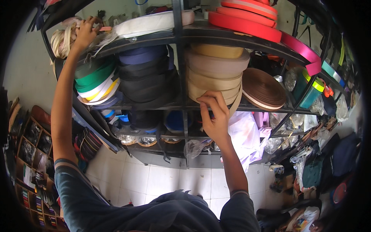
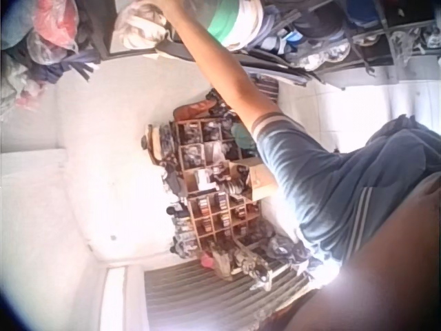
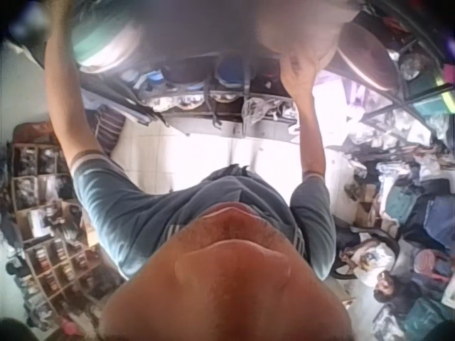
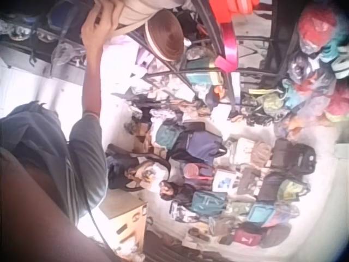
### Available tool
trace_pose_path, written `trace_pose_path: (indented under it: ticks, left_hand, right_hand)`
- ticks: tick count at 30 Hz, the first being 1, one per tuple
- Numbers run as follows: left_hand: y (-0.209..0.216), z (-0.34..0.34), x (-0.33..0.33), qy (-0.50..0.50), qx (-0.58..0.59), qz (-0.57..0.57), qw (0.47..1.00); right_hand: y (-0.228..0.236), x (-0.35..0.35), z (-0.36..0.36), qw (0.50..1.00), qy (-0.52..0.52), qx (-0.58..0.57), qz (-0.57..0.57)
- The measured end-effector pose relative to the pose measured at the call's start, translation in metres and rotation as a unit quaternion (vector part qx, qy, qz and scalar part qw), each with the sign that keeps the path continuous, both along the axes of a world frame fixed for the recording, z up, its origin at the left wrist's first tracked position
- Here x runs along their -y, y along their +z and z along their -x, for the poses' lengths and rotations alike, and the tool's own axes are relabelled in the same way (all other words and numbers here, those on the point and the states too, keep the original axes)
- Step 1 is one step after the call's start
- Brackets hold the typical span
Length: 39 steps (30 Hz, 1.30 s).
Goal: The person picks up large rolls of white and brown ribbon from boxes on the floor and places them onto shelves, and also moves smaller red rolls between boxes.
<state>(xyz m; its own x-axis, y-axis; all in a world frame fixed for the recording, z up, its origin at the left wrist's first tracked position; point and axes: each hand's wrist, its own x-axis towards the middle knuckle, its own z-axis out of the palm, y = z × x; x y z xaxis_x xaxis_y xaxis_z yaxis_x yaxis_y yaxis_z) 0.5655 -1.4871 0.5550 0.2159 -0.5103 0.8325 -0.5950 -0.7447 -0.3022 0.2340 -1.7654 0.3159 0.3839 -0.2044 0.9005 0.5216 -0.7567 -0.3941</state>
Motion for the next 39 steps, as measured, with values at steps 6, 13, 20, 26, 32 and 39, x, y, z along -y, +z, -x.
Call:
trace_pose_path:
  ticks: [6,13,20,26,32,39]
  left_hand:
    - [-0.022,0.076,-0.059,-0.176,0.087,0.181,0.964]
    - [-0.175,0.152,-0.128,-0.29,-0.195,0.458,0.817]
    - [-0.351,0.2,-0.171,-0.27,-0.486,0.577,0.599]
    - [-0.432,0.246,-0.199,-0.304,-0.554,0.669,0.39]
    - [-0.402,0.28,-0.193,-0.444,-0.527,0.678,0.255]
    - [-0.387,0.354,-0.187,-0.507,-0.496,0.697,0.107]
  right_hand:
    - [-0.007,-0.035,-0.013,1.0,0.008,-0.021,-0.003]
    - [-0.032,-0.082,-0.042,0.984,0.108,-0.108,-0.094]
    - [-0.095,-0.158,-0.063,0.903,0.258,-0.223,-0.261]
    - [-0.151,-0.202,-0.034,0.83,0.298,-0.319,-0.347]
    - [-0.168,-0.22,0.009,0.754,0.36,-0.348,-0.426]
    - [-0.172,-0.261,0.048,0.756,0.407,-0.37,-0.355]
